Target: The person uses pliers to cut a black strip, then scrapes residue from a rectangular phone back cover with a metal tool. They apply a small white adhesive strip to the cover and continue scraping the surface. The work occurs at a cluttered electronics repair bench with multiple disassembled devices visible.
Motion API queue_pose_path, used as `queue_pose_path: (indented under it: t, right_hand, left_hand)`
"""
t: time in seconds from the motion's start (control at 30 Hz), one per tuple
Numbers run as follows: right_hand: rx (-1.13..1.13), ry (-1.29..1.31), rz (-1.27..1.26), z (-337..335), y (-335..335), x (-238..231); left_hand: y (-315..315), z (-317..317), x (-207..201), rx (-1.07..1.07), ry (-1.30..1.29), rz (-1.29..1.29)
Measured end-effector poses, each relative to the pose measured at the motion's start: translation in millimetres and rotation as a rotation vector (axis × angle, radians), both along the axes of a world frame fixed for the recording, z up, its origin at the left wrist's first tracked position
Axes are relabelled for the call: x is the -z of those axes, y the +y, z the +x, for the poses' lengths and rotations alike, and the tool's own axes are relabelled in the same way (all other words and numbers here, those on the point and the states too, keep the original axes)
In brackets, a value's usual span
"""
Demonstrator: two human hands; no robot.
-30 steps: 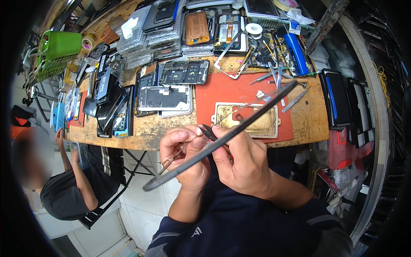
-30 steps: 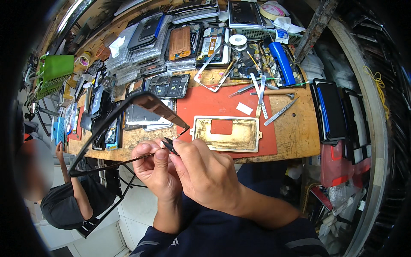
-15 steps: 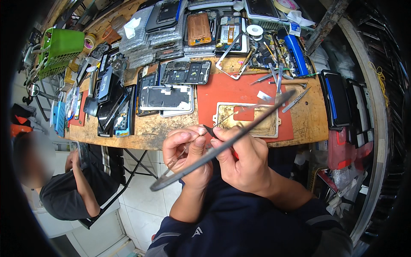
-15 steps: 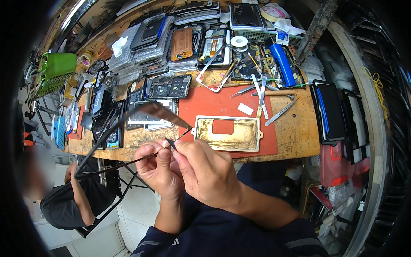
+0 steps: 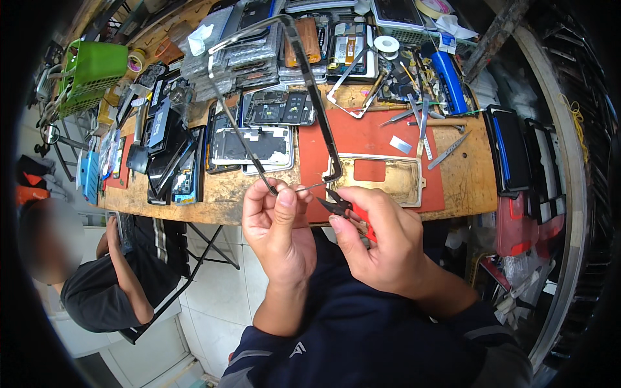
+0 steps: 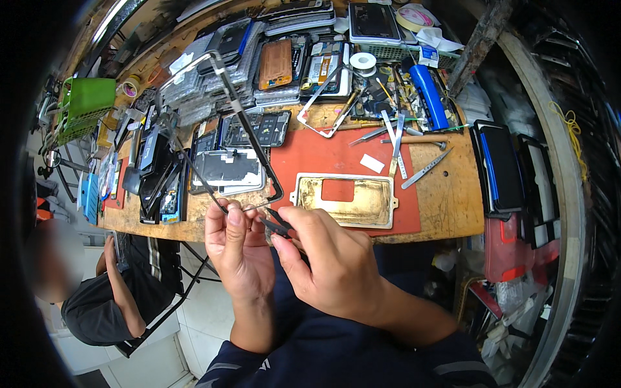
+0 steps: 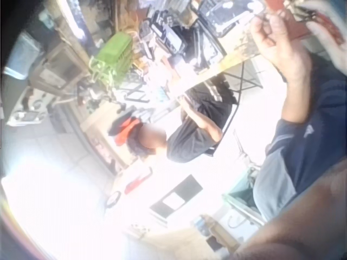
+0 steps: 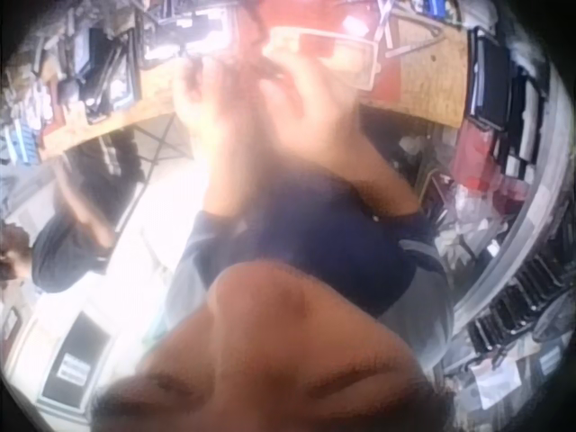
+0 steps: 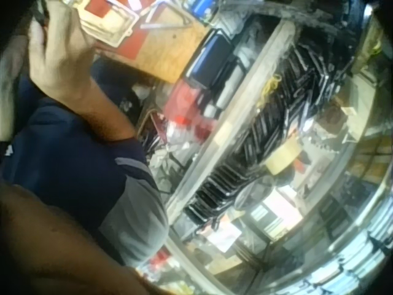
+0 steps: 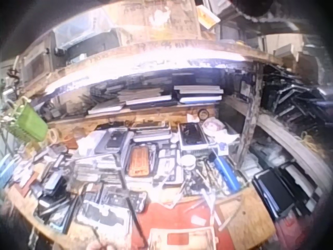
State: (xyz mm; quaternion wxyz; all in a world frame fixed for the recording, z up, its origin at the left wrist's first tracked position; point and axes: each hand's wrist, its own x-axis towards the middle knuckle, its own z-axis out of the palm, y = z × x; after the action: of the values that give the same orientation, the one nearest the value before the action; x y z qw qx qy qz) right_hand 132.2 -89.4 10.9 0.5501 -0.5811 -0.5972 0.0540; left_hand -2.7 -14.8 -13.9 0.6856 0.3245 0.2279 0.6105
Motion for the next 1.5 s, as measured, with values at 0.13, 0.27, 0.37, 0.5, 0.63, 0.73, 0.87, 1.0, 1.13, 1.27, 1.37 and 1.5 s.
queue_pose_path:
  t: [0.13, 0.27, 0.37, 0.5, 0.63, 0.73, 0.87, 1.0, 1.13, 1.27, 1.37, 1.5]
  right_hand:
    - [-0.023, -0.112, -0.063, 10.2, 0.5, -9.7]
    - [-0.083, -0.062, -0.133, 14.1, 0.8, -15.0]
    - [-0.1, 0.0, -0.146, 14.4, 2.3, -15.7]
    - [-0.104, -0.028, -0.151, 17.2, 3.8, -17.8]
    - [-0.156, -0.023, -0.143, 22.1, 3.9, -21.7]
    - [-0.176, -0.012, -0.13, 22.5, 4.5, -21.9]
    - [-0.143, -0.03, -0.101, 17.0, 5.7, -17.2]
    - [-0.056, -0.212, -0.068, 11.9, 3.3, -13.7]
    - [-0.011, -0.264, -0.008, 12.7, 0.1, -14.4]
    - [-0.056, -0.226, -0.037, 16.8, 0.4, -17.2]
    - [-0.064, -0.208, -0.052, 18.0, 1.4, -19.3]
    - [-0.071, -0.22, -0.096, 17.6, -1.1, -23.0]
  left_hand:
    - [-0.2, -0.4, -5.4, 0.012, 0.075, 0.029]
    - [-0.2, -0.4, -7.1, -0.017, 0.147, 0.11]
    - [-1.8, -0.3, -5.9, -0.053, 0.192, 0.158]
    - [-2.7, -1.3, -4.6, -0.067, 0.209, 0.168]
    - [0.2, -3.7, -4.6, -0.045, 0.205, 0.2]
    - [3.1, -6.3, -5.5, -0.019, 0.208, 0.222]
    - [2.4, -6.8, -7.1, 0.007, 0.189, 0.188]
    - [0.3, -3.7, -9.8, -0.029, 0.196, 0.165]
    - [-0.7, -2.2, -12.9, -0.028, 0.186, 0.172]
    - [-1.2, -1.2, -13.9, -0.017, 0.18, 0.179]
    - [-0.9, 0.3, -12.9, -0.024, 0.179, 0.203]
    - [-0.2, -0.2, -11.8, -0.017, 0.181, 0.228]
